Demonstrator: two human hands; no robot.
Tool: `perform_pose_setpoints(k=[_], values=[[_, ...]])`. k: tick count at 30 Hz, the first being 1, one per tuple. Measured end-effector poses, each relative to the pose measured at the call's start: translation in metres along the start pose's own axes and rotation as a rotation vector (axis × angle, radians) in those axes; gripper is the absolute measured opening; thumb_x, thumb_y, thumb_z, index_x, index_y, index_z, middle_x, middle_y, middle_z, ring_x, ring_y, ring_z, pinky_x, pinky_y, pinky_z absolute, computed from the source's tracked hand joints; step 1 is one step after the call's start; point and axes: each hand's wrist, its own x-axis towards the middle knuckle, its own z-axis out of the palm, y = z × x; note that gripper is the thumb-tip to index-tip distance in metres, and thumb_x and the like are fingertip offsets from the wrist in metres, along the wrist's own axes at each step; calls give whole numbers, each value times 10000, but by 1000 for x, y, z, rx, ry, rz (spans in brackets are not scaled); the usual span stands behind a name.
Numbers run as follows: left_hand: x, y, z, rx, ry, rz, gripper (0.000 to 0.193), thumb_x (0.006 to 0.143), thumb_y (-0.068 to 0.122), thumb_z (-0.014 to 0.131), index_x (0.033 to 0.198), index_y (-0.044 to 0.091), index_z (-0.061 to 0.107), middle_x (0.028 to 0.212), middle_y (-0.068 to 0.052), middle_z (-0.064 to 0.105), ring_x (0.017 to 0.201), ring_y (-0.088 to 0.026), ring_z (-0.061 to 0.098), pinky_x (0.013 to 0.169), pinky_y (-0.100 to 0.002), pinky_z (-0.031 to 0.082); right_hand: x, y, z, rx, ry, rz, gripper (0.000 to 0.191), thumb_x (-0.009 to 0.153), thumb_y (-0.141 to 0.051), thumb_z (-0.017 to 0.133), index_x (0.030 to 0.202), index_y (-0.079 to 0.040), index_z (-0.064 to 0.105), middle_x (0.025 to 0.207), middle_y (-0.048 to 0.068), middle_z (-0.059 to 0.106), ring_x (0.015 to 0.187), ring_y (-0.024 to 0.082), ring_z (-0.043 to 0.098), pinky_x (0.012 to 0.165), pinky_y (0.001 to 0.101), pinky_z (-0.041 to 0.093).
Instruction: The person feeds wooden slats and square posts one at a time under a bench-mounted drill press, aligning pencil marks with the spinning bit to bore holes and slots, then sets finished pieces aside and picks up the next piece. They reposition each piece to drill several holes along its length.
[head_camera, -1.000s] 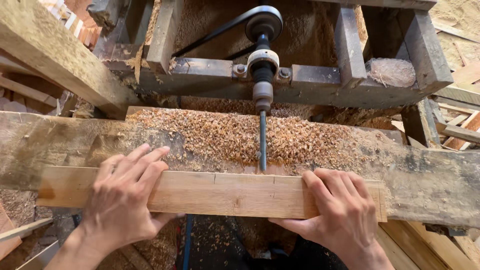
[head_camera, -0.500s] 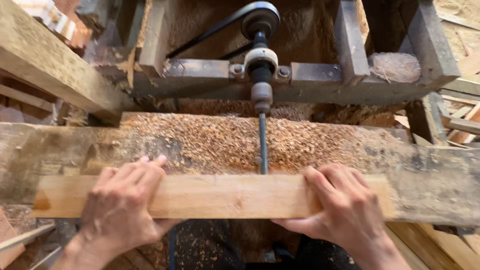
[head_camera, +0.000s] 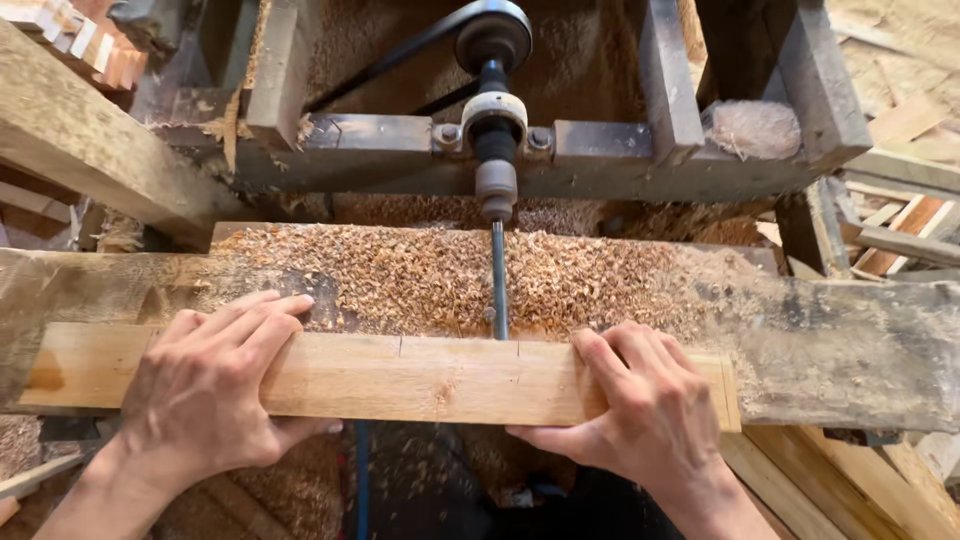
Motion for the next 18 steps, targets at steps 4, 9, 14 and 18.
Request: perform_pose_setpoints(k=[4,9,14,18], values=[[0,-3,1,-10,-10,-5,934,605,878,688,1106,90,661,1254,-89,713,1124,-238,683,838,-418,515,-2,-7,0,-38,35,-23,875,475,-750,875,940,-38,670,827,103,632,753,256,659,697,443,576],[2,-3,-3,-11,-82,-45,990,582,877,718,1152,69,662,1251,-92,706,1115,-224,679,785,-410,504,-1,-9,0,-45,74,-15,874,458,-743,863,947,-45,669,824,105,631,761,268,661,699,450,573],[1,-1,-1,-11,-30,-24,968,615,896,672,1144,85,643,1276,-95,702,1165,-231,669,834,-429,501,2,-6,1,-52,68,-28,921,455,-765,857,1014,-55,677,875,120,655,771,279,675,718,457,580],[-6,-3,8,29,-37,-27,1050,612,907,676,1230,59,631,1258,-117,698,1165,-236,665,881,-439,508,4,-3,3,-45,73,-38,905,450,-768,861,990,-67,670,881,108,665,779,271,679,719,454,581]])
